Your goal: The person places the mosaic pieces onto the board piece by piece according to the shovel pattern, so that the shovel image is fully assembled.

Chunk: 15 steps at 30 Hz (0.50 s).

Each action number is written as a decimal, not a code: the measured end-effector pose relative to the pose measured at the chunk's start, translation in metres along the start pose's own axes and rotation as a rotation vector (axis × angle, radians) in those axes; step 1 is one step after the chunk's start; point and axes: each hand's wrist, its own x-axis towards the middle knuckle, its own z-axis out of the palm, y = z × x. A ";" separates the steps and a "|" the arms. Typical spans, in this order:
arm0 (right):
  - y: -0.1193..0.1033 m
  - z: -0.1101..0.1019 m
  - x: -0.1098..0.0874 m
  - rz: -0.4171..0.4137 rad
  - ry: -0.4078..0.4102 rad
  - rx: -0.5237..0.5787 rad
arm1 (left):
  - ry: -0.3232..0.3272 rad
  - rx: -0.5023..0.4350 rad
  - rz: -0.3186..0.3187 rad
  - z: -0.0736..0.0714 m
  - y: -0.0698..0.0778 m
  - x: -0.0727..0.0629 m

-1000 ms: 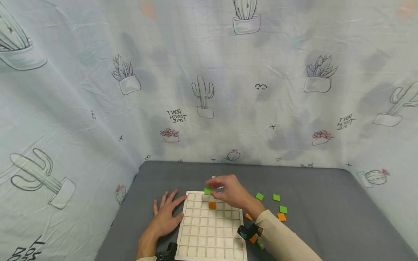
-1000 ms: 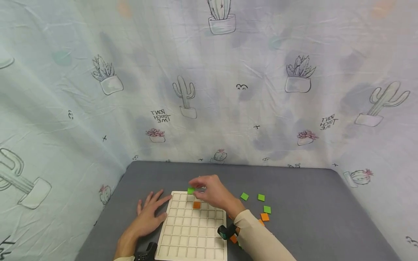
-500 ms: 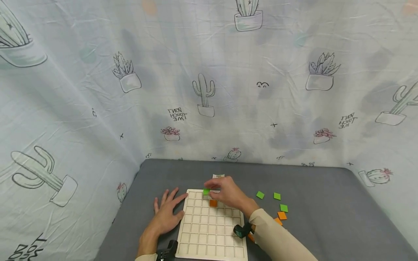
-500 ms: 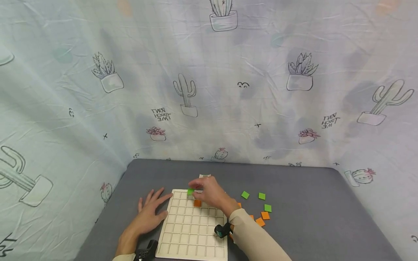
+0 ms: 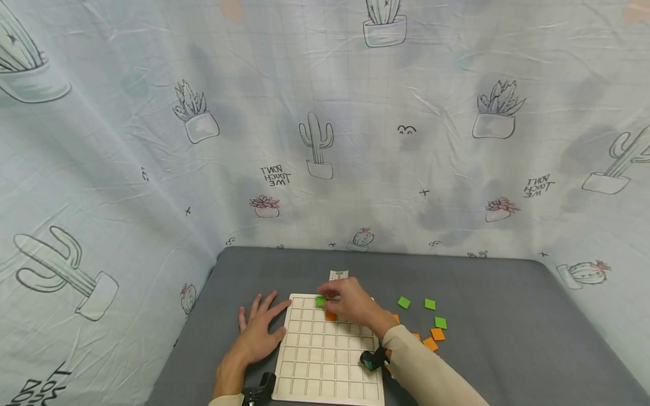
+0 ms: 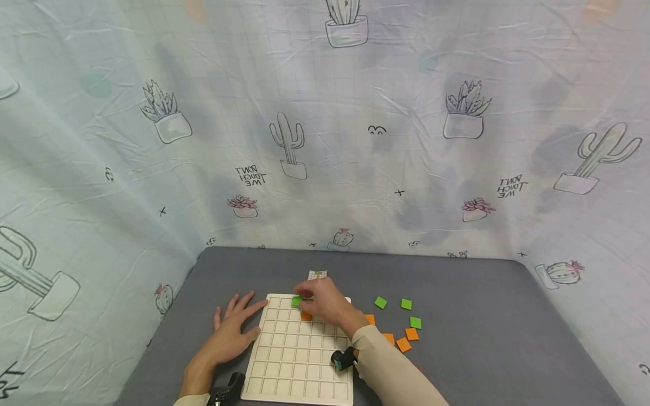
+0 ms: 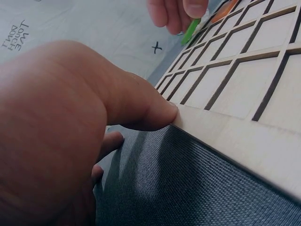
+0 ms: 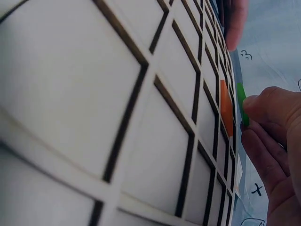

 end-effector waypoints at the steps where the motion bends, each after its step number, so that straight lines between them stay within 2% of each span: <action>1: 0.000 0.001 0.000 0.003 0.000 0.000 | -0.001 0.000 -0.001 0.000 0.000 0.000; 10: -0.001 0.007 0.002 -0.011 0.013 -0.056 | 0.056 -0.026 0.057 0.009 -0.010 0.002; 15: -0.003 0.009 0.002 -0.014 0.020 -0.112 | 0.028 -0.003 0.025 0.005 -0.004 0.001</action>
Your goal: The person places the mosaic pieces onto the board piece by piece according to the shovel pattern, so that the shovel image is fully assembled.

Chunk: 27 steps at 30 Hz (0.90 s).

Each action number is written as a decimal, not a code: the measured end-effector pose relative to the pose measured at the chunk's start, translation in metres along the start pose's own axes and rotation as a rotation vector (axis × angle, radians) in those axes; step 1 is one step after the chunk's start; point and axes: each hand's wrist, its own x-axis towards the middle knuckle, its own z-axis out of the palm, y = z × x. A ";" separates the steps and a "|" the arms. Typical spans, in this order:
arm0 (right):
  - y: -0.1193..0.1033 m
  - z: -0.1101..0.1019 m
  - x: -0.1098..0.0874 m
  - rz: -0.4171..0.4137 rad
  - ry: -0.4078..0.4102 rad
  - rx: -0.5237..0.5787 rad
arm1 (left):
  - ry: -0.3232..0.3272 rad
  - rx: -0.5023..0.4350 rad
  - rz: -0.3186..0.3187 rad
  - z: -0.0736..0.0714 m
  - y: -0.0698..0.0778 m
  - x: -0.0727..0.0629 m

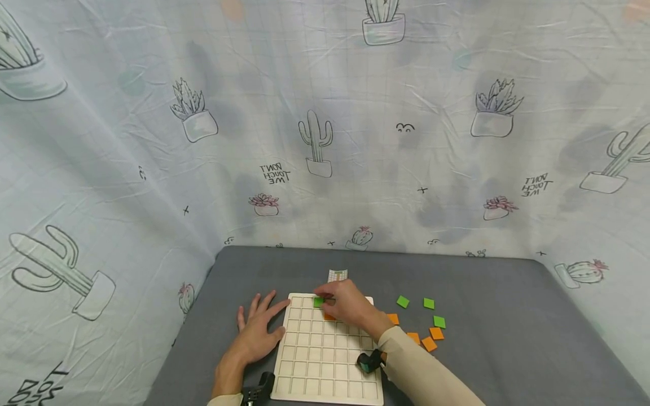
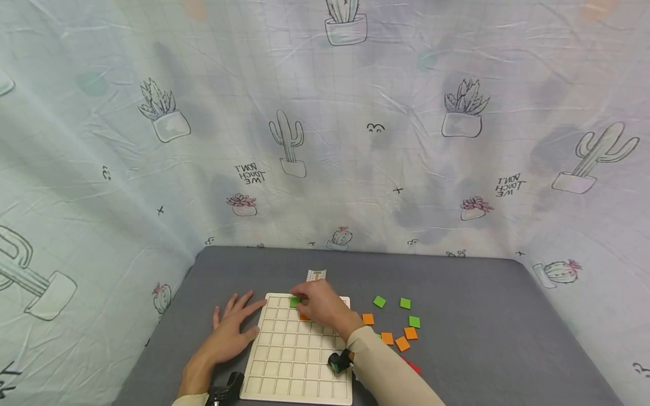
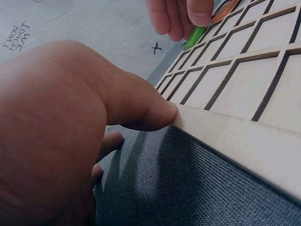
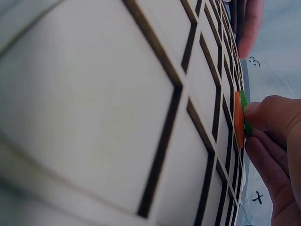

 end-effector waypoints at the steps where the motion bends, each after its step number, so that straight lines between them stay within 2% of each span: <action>1: 0.000 0.000 0.000 0.001 -0.001 -0.009 | -0.009 0.007 -0.014 -0.001 0.002 0.000; 4: -0.002 0.000 0.001 0.005 -0.005 -0.033 | -0.026 0.024 -0.040 -0.002 0.004 0.000; 10: -0.003 -0.001 0.000 -0.006 -0.005 -0.067 | -0.022 0.033 -0.044 -0.002 0.004 0.000; 20: -0.001 -0.025 -0.016 -0.060 0.034 0.114 | -0.025 0.021 -0.043 -0.002 0.004 0.005; 27: 0.003 -0.051 -0.040 -0.039 0.040 0.172 | -0.030 0.009 -0.042 -0.005 0.006 0.008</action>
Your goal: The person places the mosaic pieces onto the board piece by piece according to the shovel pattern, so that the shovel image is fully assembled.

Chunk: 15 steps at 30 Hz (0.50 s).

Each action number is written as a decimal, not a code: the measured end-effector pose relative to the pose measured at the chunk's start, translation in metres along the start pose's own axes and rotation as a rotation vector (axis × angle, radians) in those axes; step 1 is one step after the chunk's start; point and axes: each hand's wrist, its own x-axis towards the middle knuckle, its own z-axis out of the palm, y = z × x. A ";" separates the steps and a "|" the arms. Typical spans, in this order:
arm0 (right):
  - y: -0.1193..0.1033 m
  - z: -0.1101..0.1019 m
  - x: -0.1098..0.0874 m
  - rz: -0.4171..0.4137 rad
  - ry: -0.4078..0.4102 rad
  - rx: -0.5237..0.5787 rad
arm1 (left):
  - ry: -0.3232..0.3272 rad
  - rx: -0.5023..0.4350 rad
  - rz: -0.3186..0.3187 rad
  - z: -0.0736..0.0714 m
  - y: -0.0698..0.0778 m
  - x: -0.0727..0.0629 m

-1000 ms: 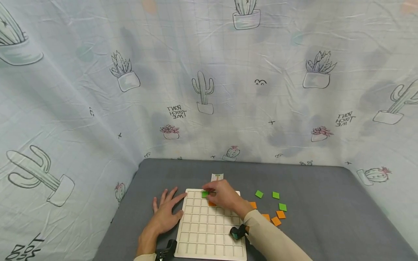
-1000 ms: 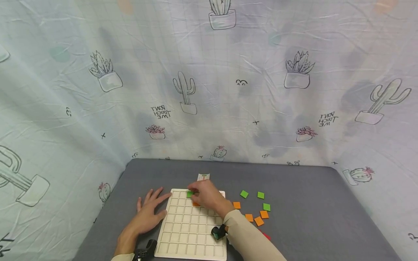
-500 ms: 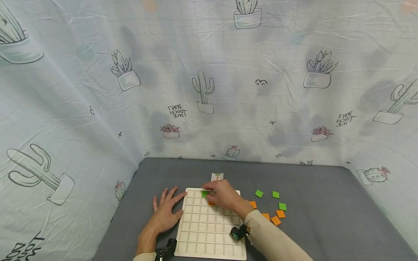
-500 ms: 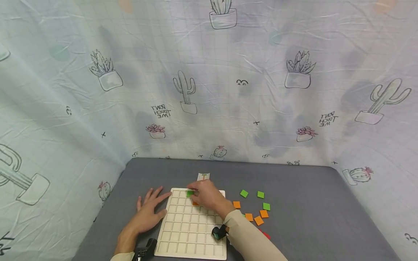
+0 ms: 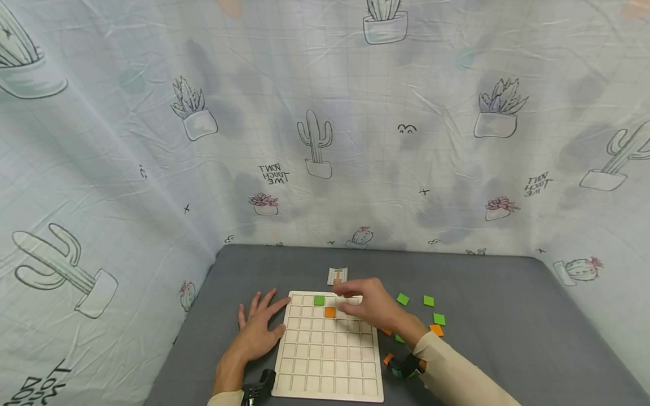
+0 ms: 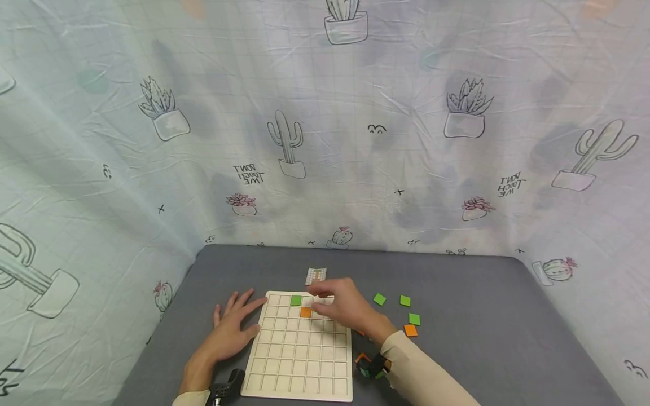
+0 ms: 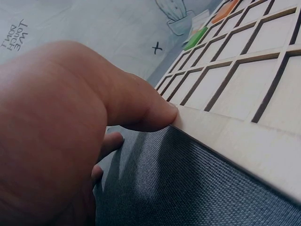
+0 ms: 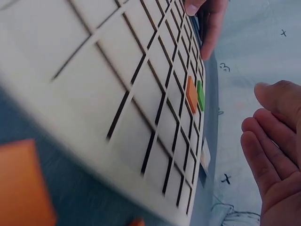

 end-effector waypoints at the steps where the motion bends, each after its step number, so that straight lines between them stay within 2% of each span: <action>1: -0.001 -0.004 -0.004 0.001 0.000 0.007 | 0.000 0.002 0.001 0.000 0.000 0.000; 8: -0.004 -0.027 -0.032 0.031 0.020 0.002 | 0.002 0.001 0.002 -0.001 0.000 -0.001; 15: 0.001 -0.050 -0.068 0.074 0.073 -0.003 | -0.001 0.003 -0.002 0.000 -0.001 0.000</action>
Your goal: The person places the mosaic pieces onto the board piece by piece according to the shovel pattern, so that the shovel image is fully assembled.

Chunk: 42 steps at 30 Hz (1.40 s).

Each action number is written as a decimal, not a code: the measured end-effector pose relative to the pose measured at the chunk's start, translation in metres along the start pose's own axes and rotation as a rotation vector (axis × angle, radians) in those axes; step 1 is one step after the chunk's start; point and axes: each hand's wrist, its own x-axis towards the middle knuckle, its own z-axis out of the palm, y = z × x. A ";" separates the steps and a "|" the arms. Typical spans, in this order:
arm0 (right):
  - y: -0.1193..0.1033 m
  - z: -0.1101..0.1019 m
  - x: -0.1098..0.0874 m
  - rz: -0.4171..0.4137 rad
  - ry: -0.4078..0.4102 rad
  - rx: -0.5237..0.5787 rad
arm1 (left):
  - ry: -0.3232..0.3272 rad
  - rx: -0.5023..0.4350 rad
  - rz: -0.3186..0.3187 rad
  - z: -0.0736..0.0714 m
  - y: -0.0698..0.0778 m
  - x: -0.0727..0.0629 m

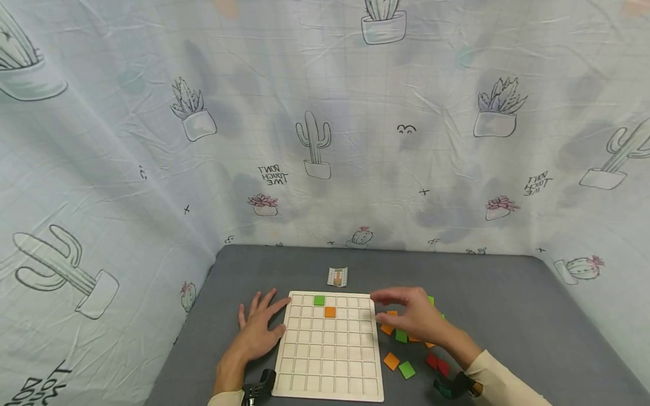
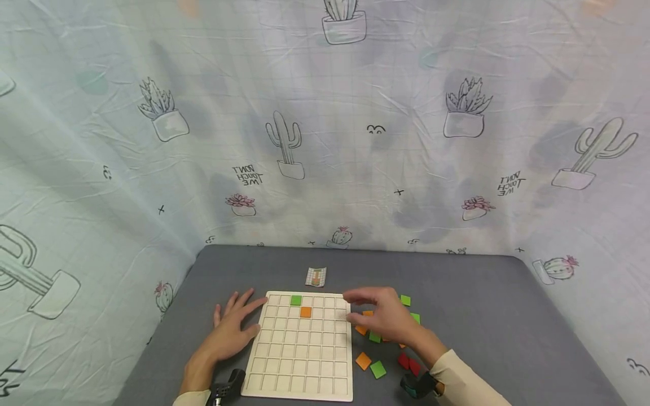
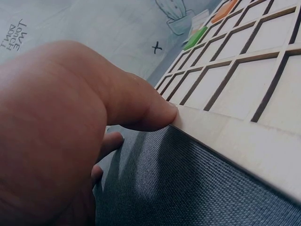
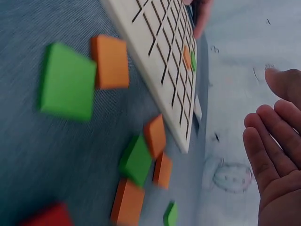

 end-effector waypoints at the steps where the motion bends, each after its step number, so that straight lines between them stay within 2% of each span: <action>1: 0.002 -0.004 -0.005 0.002 0.011 0.003 | 0.000 0.002 -0.001 0.000 0.000 0.000; 11: 0.021 -0.039 -0.053 0.062 0.129 -0.026 | 0.005 0.001 -0.003 0.001 -0.001 -0.001; 21: 0.041 -0.054 -0.091 0.126 0.209 -0.084 | -0.005 -0.004 0.001 0.000 0.000 -0.002; 32: 0.060 -0.062 -0.106 0.169 0.270 -0.092 | 0.009 -0.007 0.011 0.000 0.000 -0.001; 42: 0.077 -0.064 -0.108 0.246 0.255 -0.113 | 0.002 -0.009 -0.001 0.001 0.000 -0.001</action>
